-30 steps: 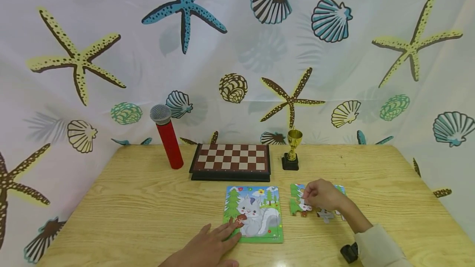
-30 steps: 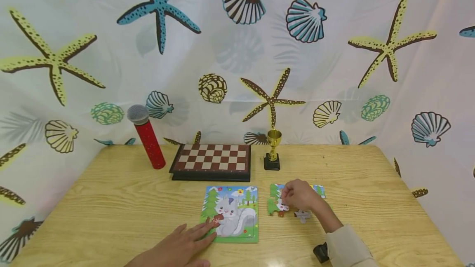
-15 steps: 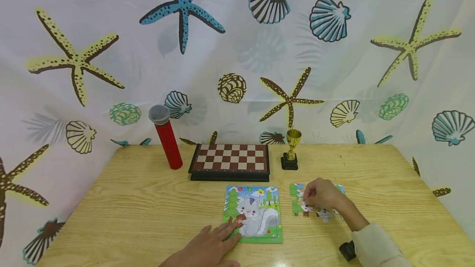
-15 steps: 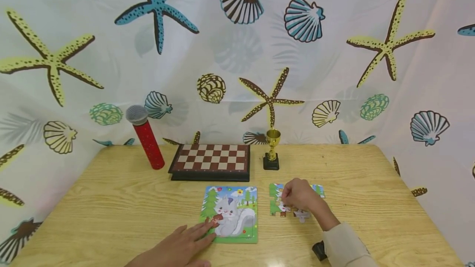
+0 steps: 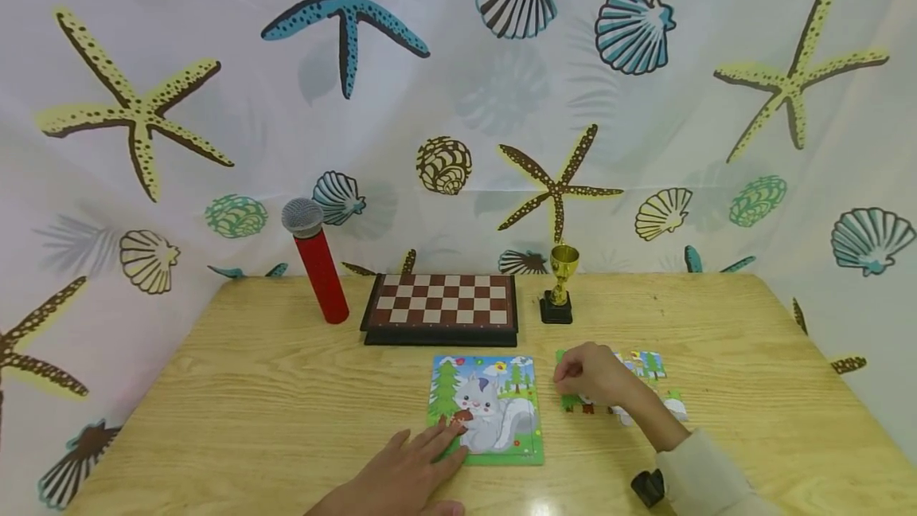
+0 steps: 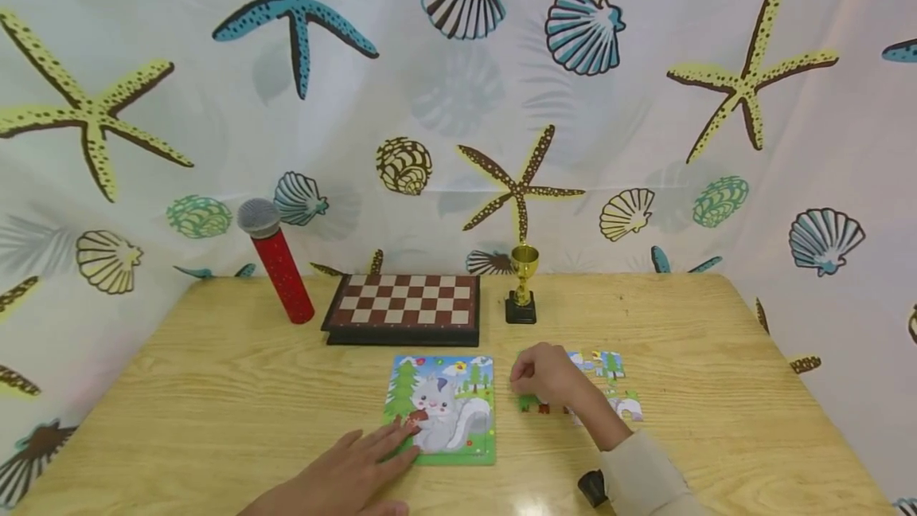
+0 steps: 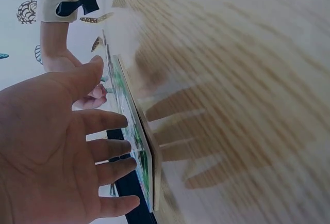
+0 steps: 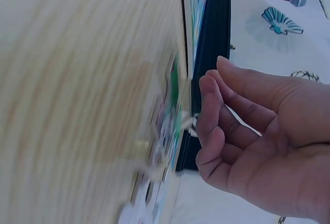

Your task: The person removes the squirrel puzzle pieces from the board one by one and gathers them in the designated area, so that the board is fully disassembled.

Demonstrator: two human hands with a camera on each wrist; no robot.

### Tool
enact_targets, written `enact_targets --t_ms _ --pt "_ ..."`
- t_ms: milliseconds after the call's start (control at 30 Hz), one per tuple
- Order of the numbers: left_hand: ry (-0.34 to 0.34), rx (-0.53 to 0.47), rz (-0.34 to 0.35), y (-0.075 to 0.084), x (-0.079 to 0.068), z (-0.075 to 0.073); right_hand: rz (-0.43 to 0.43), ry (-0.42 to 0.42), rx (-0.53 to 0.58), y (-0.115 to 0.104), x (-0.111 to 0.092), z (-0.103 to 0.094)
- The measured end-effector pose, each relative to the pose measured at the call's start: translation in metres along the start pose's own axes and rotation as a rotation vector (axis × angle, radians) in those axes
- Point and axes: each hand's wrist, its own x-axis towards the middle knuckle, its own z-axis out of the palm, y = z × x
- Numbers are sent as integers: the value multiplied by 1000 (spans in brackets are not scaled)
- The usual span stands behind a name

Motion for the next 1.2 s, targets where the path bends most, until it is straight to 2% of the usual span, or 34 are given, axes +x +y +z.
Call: enact_targets --t_ms 167,367,533,733,933,1200 --pt "-28 -7 1 2 5 0 -9 -56 72 -13 7 13" --pt "-9 3 24 2 4 3 -65 -91 61 -23 13 29" --pt "-1 21 29 0 4 5 -21 -106 48 -30 16 39" --pt "3 45 25 1 4 6 44 -109 -2 -36 16 43" --pt "9 72 31 2 5 6 32 -122 -37 -40 17 43" --pt "13 93 47 0 6 9 53 -114 -15 -43 18 44"
